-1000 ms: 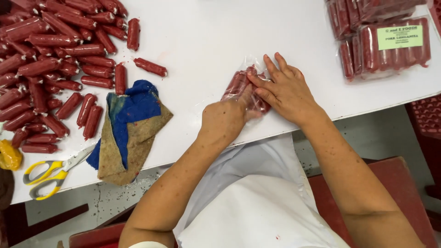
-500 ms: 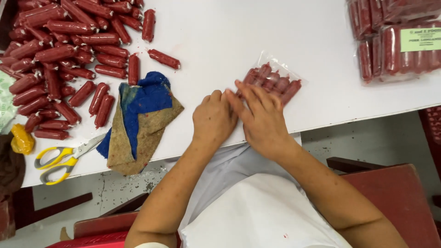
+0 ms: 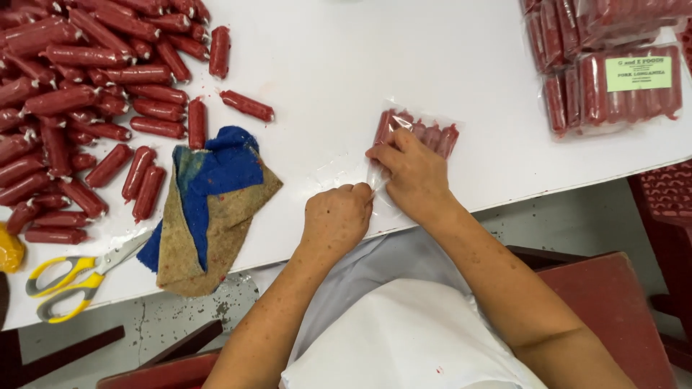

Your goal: Manually picking up small sausages from a pile and placing them into plastic bags for packaging.

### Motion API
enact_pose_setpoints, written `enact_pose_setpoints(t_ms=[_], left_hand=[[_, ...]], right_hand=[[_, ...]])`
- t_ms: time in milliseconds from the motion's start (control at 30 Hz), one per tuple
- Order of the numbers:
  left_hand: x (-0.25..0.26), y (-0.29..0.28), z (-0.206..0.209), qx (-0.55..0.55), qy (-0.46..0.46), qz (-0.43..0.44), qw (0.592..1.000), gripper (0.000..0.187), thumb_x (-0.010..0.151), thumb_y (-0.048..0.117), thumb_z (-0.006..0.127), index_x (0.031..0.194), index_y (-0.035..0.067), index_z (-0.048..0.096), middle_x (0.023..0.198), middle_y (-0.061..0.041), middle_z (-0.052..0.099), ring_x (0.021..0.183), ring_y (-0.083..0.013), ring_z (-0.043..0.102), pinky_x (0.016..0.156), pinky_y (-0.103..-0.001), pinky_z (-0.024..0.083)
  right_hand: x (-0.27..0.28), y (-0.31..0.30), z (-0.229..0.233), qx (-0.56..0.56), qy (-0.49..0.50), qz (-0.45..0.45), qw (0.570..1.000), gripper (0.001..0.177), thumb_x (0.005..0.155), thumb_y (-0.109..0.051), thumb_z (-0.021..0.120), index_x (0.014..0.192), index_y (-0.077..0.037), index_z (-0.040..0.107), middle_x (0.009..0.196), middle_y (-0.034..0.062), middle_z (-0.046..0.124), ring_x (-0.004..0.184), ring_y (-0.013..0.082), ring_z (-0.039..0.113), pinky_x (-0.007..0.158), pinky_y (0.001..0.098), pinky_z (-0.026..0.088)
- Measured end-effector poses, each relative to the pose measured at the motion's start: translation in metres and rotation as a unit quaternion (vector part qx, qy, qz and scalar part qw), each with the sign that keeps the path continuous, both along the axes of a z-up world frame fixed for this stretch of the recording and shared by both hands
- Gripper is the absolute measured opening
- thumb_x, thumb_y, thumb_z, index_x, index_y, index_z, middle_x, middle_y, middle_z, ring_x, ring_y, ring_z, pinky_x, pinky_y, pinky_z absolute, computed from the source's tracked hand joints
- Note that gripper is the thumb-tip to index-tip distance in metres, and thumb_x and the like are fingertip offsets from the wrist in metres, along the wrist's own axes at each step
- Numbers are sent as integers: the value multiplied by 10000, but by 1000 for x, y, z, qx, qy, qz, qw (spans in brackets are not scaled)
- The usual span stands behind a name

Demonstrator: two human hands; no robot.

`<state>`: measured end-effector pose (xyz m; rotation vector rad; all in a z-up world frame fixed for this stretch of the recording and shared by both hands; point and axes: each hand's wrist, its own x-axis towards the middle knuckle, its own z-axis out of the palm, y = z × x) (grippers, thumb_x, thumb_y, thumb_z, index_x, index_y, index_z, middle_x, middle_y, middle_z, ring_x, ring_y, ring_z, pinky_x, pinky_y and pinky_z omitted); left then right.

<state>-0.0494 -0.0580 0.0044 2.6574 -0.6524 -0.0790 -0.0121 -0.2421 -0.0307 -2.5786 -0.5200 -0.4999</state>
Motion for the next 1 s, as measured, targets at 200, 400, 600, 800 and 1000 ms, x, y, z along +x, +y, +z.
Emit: enact_pose_setpoints(t_ms=[200,400,600,800,1000], left_hand=[[22,0,-2,41,21,30,998,189,927,235,603,822,115,706,569,-59,607,517,-215,654,474,-329,510],[16,2,-6,12,-30,32,999,182,906,228,633,783,104,687,564,-85,599,529,-265,664,484,-376,522],[13,-4,7,-10,-68,93,993,197,947,236,620,812,100,663,623,-94,609,599,-273,684,531,-370,537],[48,-42,-7,-33,-234,-45,971,560,768,280,835,1255,113,613,1263,-186,599,1181,-410,596,845,-495,555],[91,-61,-51,-3,-280,-32,959,206,793,159,775,946,139,639,977,-40,584,1009,-279,602,736,-396,549]], right_hand=[[18,20,35,-25,13,-44,999,243,822,-16,657,1024,-143,701,964,68,514,763,324,633,604,404,490],[28,5,-5,-64,-34,-15,997,310,850,-55,621,1110,-213,683,994,29,546,877,256,613,700,362,501],[-17,-11,38,-32,-59,21,998,596,866,2,466,1443,-128,539,1418,188,488,1300,387,493,972,481,424],[-69,-43,10,196,74,-92,973,202,847,45,698,1010,-70,665,875,37,599,814,238,639,712,331,542],[-64,-51,3,185,96,-24,978,184,851,45,693,923,-116,744,853,5,708,871,196,664,822,330,529]])
